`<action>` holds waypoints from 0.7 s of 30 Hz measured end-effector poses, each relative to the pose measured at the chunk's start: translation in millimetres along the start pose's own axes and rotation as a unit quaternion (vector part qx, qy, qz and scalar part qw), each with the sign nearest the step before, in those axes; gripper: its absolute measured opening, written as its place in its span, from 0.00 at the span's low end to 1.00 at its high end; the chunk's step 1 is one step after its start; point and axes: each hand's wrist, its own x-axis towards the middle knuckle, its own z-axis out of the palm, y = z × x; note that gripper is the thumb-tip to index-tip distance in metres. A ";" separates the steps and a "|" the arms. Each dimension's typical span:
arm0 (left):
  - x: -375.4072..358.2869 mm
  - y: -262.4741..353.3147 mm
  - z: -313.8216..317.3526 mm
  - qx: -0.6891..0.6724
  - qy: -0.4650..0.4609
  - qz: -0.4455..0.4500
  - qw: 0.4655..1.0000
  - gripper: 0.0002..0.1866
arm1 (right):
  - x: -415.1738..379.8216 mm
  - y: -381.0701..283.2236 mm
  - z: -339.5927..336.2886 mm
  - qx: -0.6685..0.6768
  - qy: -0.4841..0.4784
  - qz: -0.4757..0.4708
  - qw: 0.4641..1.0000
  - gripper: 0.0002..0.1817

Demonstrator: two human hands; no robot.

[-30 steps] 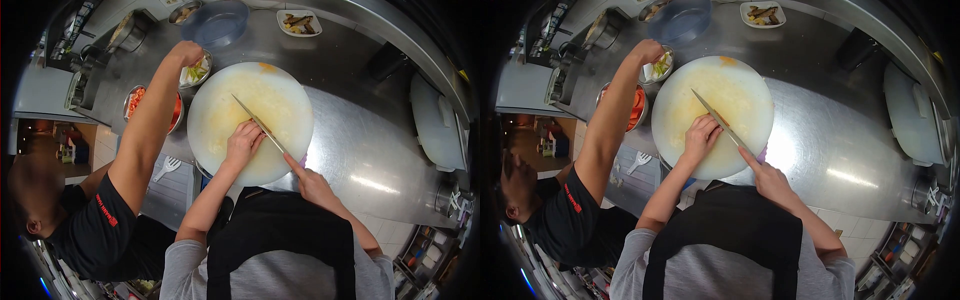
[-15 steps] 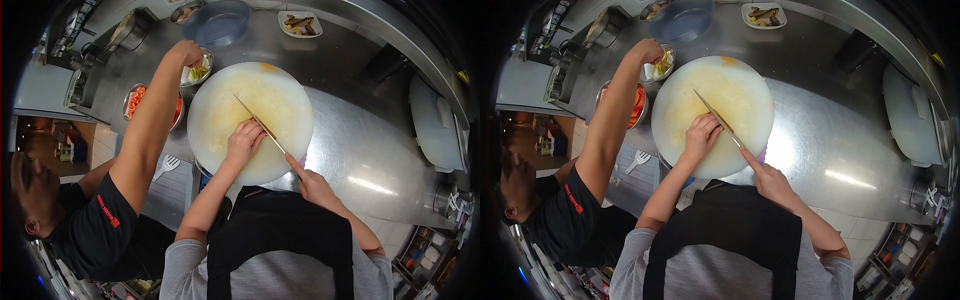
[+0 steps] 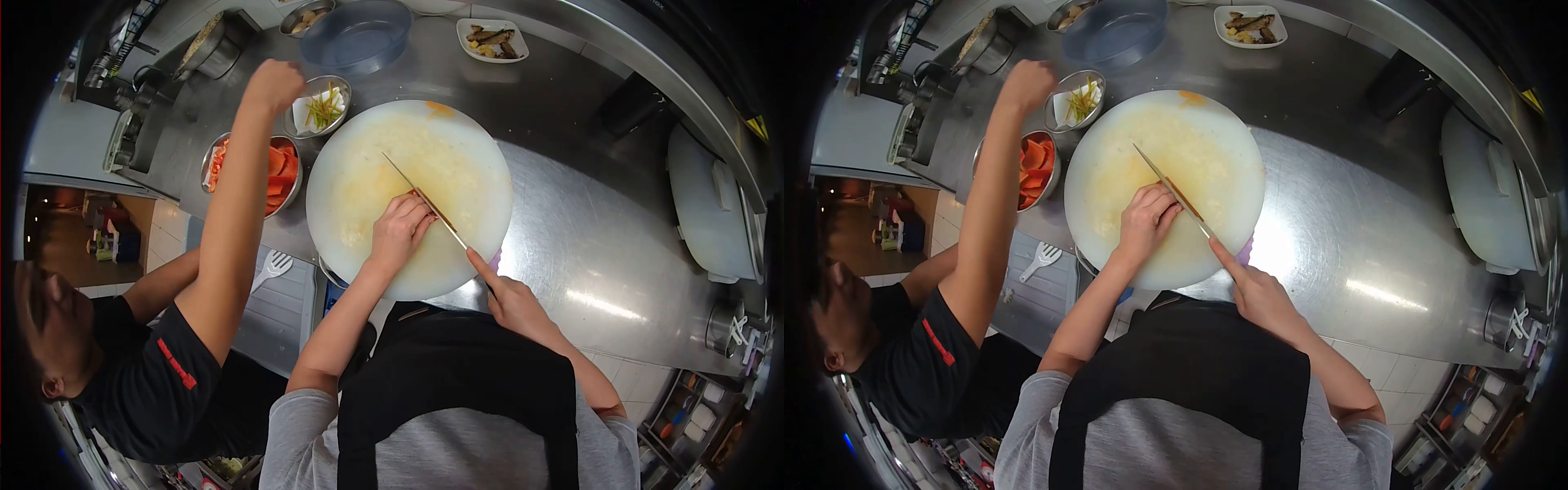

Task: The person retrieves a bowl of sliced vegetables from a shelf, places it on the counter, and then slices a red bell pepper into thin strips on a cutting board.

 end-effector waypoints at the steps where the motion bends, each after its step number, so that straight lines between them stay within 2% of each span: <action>1: -0.1 0.1 0.6 -0.001 -0.001 -0.001 1.000 0.10 | -1.1 0.2 1.4 0.001 -0.001 0.001 1.000 0.44; 9: -0.5 0.2 2.6 -0.007 0.018 -0.003 1.000 0.10 | 5.2 9.7 5.9 -0.062 0.002 0.006 0.998 0.46; 15: 1.0 1.2 1.3 -0.017 0.017 -0.003 1.000 0.09 | 0.3 22.4 2.6 0.020 0.029 -0.043 0.998 0.44; 21: -0.9 -0.2 2.8 -0.012 0.020 -0.005 1.000 0.09 | 14.2 14.1 -3.9 -0.017 0.013 -0.015 1.000 0.44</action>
